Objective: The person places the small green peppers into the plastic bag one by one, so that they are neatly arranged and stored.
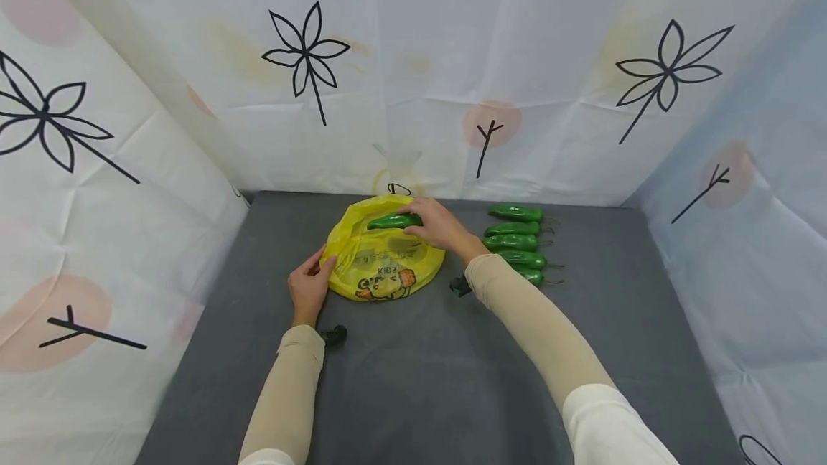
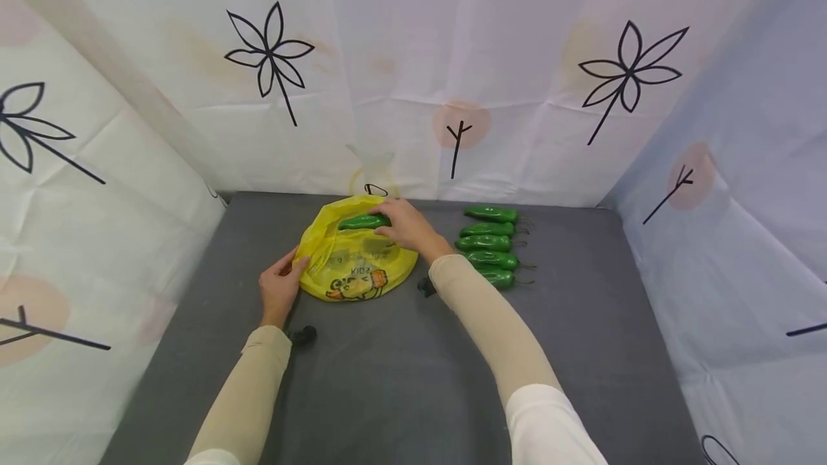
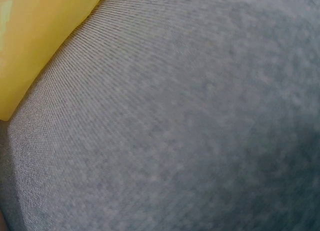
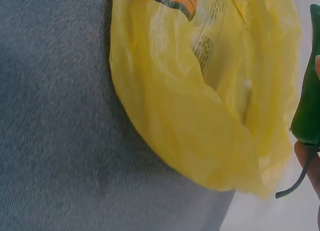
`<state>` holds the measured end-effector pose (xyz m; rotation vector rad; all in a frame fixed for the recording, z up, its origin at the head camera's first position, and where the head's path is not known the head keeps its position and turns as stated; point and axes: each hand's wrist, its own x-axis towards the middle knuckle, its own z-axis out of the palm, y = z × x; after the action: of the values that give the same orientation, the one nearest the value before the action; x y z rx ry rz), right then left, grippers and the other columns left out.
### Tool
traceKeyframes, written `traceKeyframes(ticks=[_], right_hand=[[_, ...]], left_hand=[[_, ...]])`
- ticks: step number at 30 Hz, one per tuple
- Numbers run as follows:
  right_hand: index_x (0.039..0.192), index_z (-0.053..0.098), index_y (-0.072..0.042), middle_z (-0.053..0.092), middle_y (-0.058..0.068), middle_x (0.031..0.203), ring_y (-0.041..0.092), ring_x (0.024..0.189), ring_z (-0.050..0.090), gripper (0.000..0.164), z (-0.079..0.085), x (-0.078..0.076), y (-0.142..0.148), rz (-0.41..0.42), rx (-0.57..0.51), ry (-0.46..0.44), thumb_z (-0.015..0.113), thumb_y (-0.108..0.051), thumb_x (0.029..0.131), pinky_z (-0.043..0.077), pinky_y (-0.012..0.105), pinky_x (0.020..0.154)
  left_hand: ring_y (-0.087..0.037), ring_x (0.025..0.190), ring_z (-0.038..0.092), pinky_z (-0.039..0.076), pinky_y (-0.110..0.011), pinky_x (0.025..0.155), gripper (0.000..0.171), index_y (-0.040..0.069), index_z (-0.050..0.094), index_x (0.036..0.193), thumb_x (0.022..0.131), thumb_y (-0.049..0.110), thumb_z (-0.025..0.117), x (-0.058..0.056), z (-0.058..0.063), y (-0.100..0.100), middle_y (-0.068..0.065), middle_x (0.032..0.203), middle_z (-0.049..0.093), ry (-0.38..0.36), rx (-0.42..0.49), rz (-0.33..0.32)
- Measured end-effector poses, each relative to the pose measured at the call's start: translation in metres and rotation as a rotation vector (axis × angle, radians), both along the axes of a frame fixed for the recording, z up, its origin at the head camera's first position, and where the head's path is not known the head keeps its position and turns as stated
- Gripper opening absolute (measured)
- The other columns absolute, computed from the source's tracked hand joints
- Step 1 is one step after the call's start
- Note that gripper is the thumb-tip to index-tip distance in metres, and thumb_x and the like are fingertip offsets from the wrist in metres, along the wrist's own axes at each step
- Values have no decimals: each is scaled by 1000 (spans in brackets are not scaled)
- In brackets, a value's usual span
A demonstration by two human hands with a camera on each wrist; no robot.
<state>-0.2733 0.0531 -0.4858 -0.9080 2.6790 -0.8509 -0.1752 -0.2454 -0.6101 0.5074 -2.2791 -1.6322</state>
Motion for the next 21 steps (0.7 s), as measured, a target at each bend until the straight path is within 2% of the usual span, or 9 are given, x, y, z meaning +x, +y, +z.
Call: traceKeyframes(ticks=[4,7,11,16,21], right_hand=[[141,61,-12,61,8,137,26,120,59,45,-4,1,-11,-32,4,-12,70,-21,98,50,42,100],[141,62,-13,61,8,138,27,122,58,45,-5,1,-21,-69,17,-15,71,-23,98,51,42,100],[140,63,-13,63,8,137,27,125,57,44,-7,0,-35,-97,18,-9,71,-23,97,47,42,107],[136,65,-12,65,7,133,24,120,60,41,-16,-3,-47,-110,8,-12,73,-19,96,50,40,103],[133,67,-11,65,8,134,25,121,61,40,-26,-4,-51,-133,16,-20,74,-15,94,51,40,103]], left_hand=[[-12,107,69,47,-6,80,46,32,71,130,88,49,77,2,-1,0,-4,131,72,-11,-12,-3],[-12,107,69,48,-6,81,46,31,72,130,88,49,78,2,0,0,-4,131,72,-4,-10,-2],[-4,99,67,47,-5,78,46,30,72,130,88,47,78,2,1,-1,-6,129,73,6,-26,10],[8,90,62,46,-3,75,43,26,73,129,89,42,79,3,3,1,-9,126,74,27,-28,3],[13,87,62,46,-2,74,44,23,73,129,89,41,79,3,3,1,-10,124,75,37,-30,2]])
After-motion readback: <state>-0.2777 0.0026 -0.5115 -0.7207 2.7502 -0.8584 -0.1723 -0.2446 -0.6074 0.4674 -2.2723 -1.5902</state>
